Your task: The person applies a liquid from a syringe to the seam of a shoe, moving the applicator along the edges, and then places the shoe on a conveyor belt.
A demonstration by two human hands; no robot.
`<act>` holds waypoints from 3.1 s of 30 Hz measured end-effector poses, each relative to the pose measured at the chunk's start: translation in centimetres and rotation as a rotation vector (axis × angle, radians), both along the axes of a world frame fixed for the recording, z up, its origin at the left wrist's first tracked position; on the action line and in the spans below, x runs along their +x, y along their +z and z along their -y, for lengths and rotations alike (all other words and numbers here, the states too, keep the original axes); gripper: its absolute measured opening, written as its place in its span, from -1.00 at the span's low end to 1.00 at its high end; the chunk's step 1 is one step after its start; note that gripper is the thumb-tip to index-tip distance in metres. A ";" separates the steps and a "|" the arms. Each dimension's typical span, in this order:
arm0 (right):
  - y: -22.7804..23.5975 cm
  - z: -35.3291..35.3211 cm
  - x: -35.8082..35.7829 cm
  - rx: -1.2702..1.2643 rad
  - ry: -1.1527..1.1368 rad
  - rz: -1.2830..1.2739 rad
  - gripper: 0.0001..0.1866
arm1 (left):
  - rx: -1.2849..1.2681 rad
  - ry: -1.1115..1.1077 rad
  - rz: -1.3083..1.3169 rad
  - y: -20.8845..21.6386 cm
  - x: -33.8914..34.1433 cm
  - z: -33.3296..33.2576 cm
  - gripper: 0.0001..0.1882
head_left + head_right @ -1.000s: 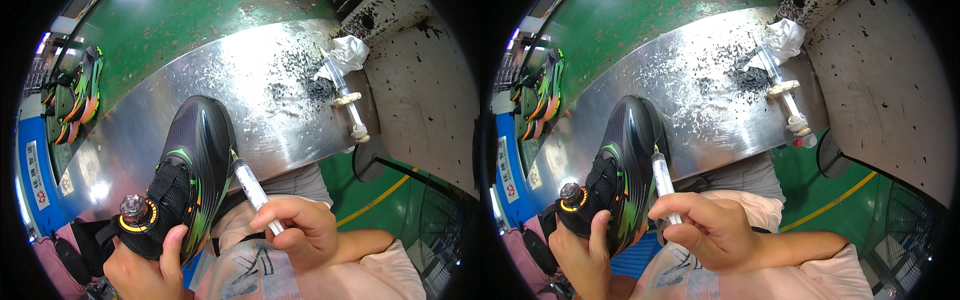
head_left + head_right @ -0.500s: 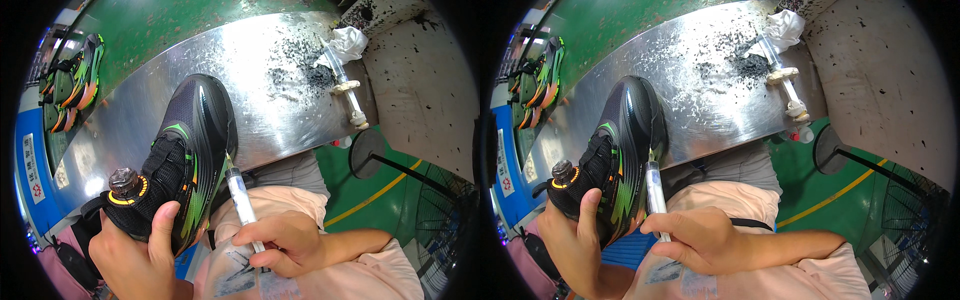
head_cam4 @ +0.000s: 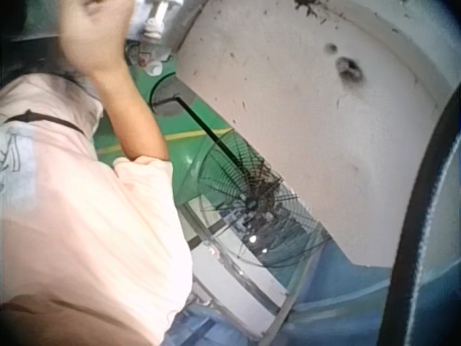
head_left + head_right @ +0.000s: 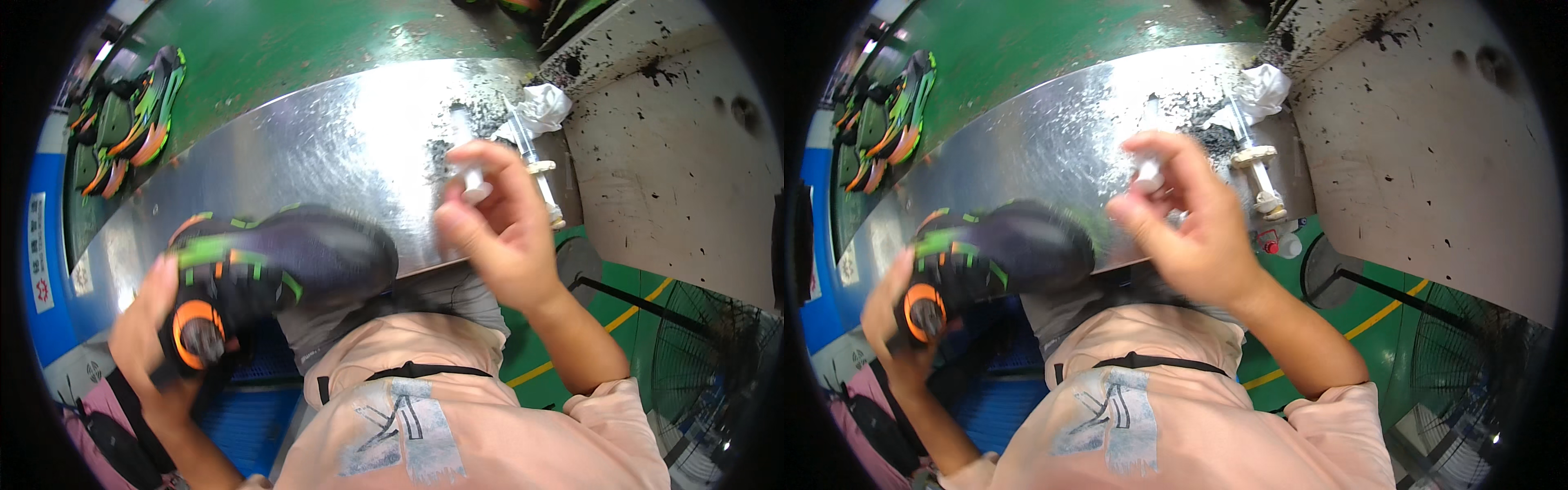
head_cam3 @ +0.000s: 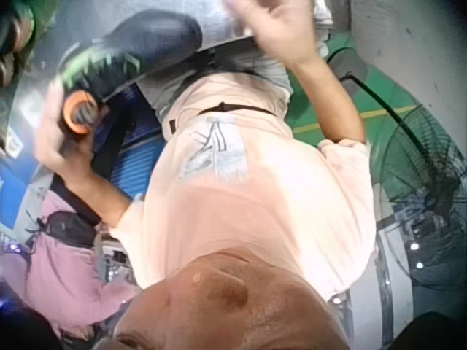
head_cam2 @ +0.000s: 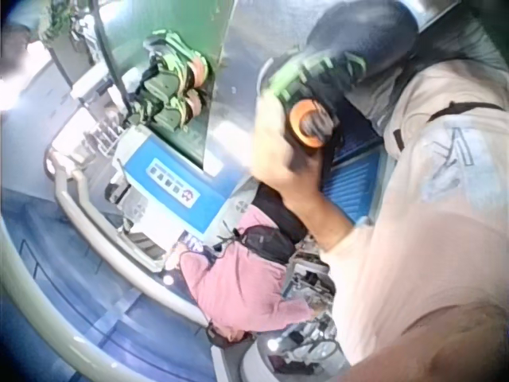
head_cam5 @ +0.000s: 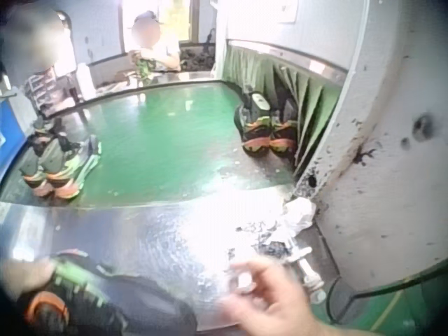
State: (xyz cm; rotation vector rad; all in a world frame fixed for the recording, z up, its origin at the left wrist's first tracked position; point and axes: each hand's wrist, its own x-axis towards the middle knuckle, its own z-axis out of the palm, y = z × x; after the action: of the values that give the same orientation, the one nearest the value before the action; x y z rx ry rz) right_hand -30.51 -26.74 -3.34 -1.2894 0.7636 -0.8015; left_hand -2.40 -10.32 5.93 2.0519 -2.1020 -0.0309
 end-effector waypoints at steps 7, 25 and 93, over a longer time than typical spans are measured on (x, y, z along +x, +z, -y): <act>0.1 -1.2 2.2 0.298 0.275 0.179 -0.49 | -0.189 -0.006 0.096 -3.6 -0.6 -5.4 -0.28; 2.3 1.0 3.8 0.187 0.418 -0.170 -0.56 | -0.136 0.007 0.175 -2.2 -0.2 -3.9 -0.14; 7.2 -0.2 2.8 0.129 0.232 -0.178 -0.67 | -0.466 0.069 -0.103 -6.0 2.0 -6.8 -0.84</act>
State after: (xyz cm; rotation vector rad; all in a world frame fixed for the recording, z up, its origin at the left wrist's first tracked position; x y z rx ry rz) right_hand -27.74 -26.50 3.90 -1.3159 0.7765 -0.4481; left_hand -0.35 -3.55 -0.11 1.7954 -1.7688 0.3252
